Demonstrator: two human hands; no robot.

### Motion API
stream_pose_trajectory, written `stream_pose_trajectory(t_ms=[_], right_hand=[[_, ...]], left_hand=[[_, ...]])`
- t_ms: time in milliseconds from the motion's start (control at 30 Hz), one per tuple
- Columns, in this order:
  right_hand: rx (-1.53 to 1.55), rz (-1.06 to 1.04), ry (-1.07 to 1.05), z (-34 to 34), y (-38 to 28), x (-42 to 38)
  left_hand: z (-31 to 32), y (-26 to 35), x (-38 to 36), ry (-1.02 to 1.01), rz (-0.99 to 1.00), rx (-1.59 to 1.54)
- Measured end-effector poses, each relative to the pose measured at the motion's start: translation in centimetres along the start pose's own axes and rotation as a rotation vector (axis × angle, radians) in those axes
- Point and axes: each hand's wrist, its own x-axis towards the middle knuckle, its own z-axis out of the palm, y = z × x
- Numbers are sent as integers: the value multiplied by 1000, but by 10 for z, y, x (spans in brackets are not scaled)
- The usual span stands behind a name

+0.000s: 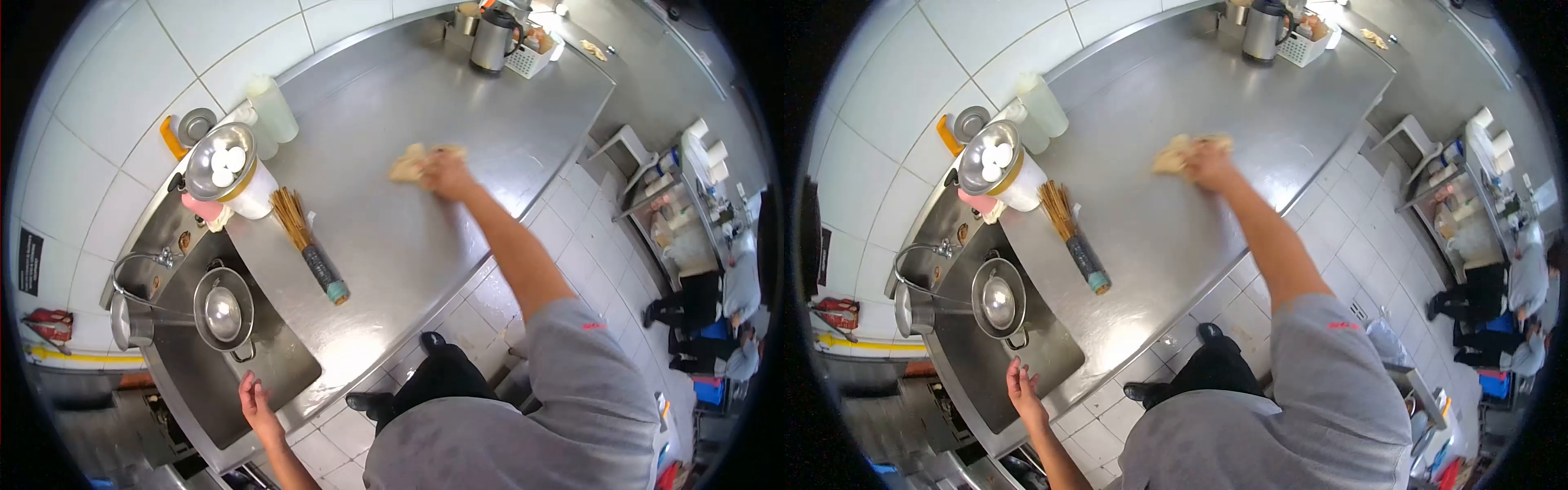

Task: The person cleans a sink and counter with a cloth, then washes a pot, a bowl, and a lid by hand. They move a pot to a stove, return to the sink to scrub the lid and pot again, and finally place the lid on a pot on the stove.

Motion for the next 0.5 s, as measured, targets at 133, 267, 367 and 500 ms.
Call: stream_pose_trajectory(t_ms=[133, 267, 367, 500], right_hand=[[-273, 586, -275, -65, 109, -14], [-138, 722, -250, -92, 152, -68], [-77, 793, -149, -92, 135, -105], [79, 564, -169, -78, 35, -143]], left_hand=[[19, 11, -37, 15, -62, 11], [30, 23, -69, 61, -59, 140], [67, 41, -71, -17, 153, 317], [160, 74, -58, -260, 280, 337]])
